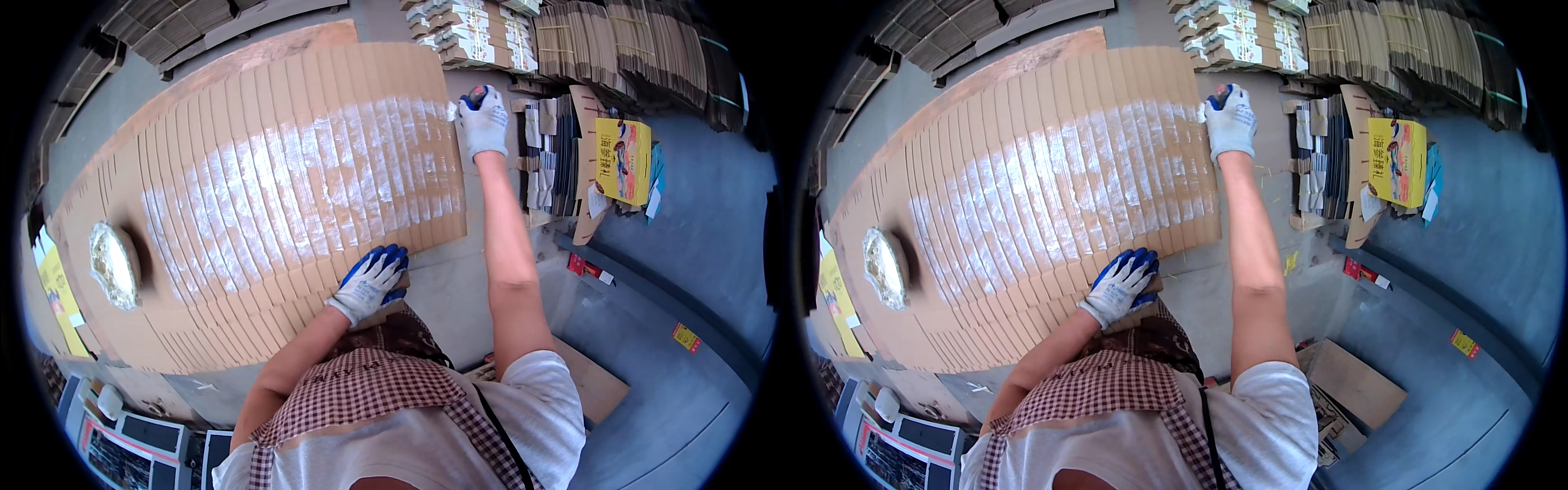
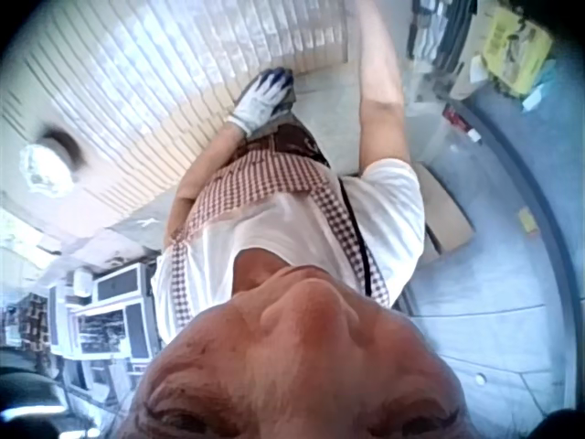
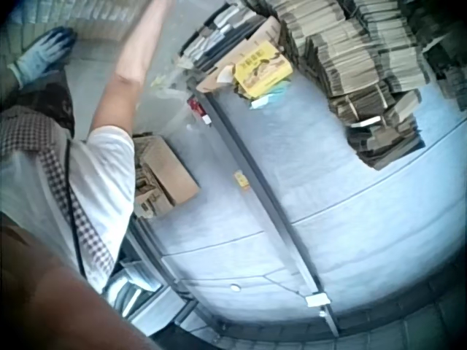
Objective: The person aligns and presses down a stack of corrugated cardboard sheets. They then retrieve a container of white adhesive and use a brush to apply the glue in strips across the surface of the cardboard.
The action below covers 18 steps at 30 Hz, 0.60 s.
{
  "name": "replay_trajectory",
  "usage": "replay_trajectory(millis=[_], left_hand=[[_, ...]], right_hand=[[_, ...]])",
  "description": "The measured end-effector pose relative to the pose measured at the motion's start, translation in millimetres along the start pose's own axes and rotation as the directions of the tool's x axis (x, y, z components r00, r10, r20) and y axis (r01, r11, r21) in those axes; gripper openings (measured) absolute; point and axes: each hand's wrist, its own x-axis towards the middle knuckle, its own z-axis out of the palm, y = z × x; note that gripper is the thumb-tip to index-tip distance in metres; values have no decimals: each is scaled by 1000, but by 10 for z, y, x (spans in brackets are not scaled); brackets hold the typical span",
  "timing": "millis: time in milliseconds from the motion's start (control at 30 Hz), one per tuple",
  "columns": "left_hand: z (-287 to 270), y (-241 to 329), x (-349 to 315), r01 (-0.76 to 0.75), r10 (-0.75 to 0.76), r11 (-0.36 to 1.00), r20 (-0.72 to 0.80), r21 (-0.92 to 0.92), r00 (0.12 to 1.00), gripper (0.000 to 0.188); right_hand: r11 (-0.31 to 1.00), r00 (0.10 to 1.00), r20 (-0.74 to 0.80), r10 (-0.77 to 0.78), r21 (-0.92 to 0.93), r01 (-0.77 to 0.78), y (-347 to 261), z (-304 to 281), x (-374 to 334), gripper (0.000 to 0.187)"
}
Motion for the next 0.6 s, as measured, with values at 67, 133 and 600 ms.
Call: replay_trajectory(millis=[67, 133, 600], left_hand=[[5, 4, -8, 15, -15, 1000, 0, -10, 1000, 68], [-1, 9, -1, 16, -16, 1000, 5, -9, 1000, 68], [-59, 37, 50, 13, -13, 1000, 20, 12, 1000, 68]], right_hand=[[982, 998, -45, 52, 186, -43, -171, -127, -65, 57], [943, 995, -63, 83, 327, -58, -231, -74, -97, 58], [987, 991, 89, -98, 135, 85, -122, -78, -194, 56]])
